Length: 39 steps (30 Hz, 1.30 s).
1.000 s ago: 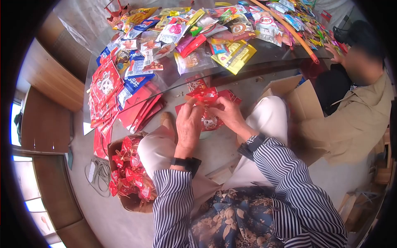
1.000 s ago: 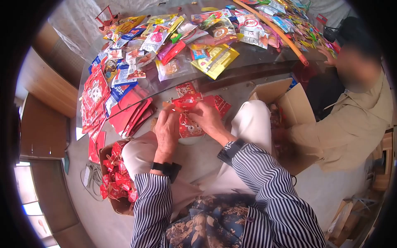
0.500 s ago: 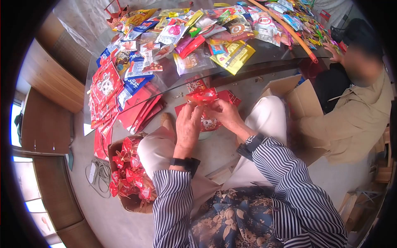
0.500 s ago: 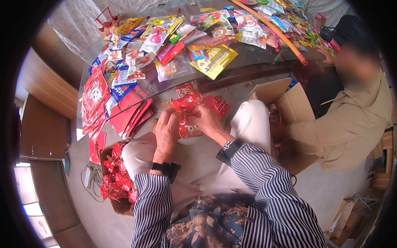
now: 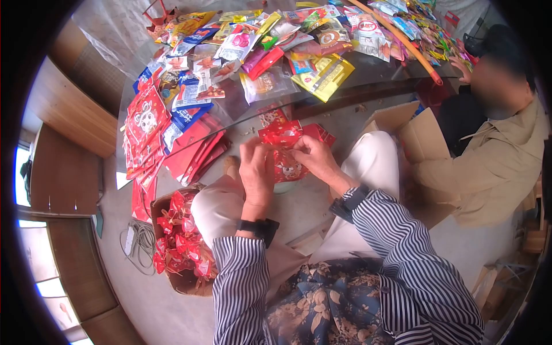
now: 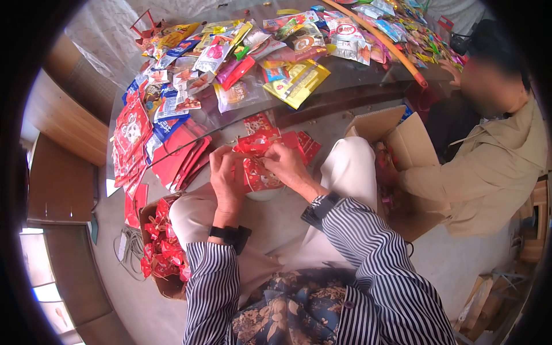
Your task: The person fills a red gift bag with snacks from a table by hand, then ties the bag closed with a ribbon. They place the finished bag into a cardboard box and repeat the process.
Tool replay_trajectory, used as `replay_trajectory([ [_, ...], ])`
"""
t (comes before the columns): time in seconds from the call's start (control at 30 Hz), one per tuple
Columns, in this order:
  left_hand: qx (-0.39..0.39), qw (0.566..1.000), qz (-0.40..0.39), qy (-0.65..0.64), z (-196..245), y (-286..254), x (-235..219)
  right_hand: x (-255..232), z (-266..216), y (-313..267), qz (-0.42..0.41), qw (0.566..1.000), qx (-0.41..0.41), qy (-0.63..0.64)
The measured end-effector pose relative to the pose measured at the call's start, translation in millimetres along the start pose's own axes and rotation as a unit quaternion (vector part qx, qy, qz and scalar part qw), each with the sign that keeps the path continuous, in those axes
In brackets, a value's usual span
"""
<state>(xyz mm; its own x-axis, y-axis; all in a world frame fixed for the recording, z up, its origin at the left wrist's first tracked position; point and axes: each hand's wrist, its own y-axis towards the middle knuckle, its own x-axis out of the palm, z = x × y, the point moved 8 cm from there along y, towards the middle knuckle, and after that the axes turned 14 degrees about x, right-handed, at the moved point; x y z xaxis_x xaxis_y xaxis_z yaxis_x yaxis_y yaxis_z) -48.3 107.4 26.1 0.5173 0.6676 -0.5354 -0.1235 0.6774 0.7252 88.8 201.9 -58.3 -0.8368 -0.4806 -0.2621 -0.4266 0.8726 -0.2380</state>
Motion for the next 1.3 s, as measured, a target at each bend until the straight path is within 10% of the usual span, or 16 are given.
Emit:
replay_trajectory([
  [0.17,-0.149,0.988,0.016,-0.042,-31.8,-19.7,1.4,3.8,8.7,4.2,-0.019,0.997,0.022,0.066],
  [0.7,0.115,0.989,-0.081,0.036,16.8,0.8,12.0,1.4,-10.9,-3.2,-0.010,0.993,-0.035,0.111],
  [1.3,-0.192,0.974,-0.068,-0.094,-26.6,-22.2,17.6,6.2,4.7,4.5,-0.015,0.987,-0.001,0.161],
])
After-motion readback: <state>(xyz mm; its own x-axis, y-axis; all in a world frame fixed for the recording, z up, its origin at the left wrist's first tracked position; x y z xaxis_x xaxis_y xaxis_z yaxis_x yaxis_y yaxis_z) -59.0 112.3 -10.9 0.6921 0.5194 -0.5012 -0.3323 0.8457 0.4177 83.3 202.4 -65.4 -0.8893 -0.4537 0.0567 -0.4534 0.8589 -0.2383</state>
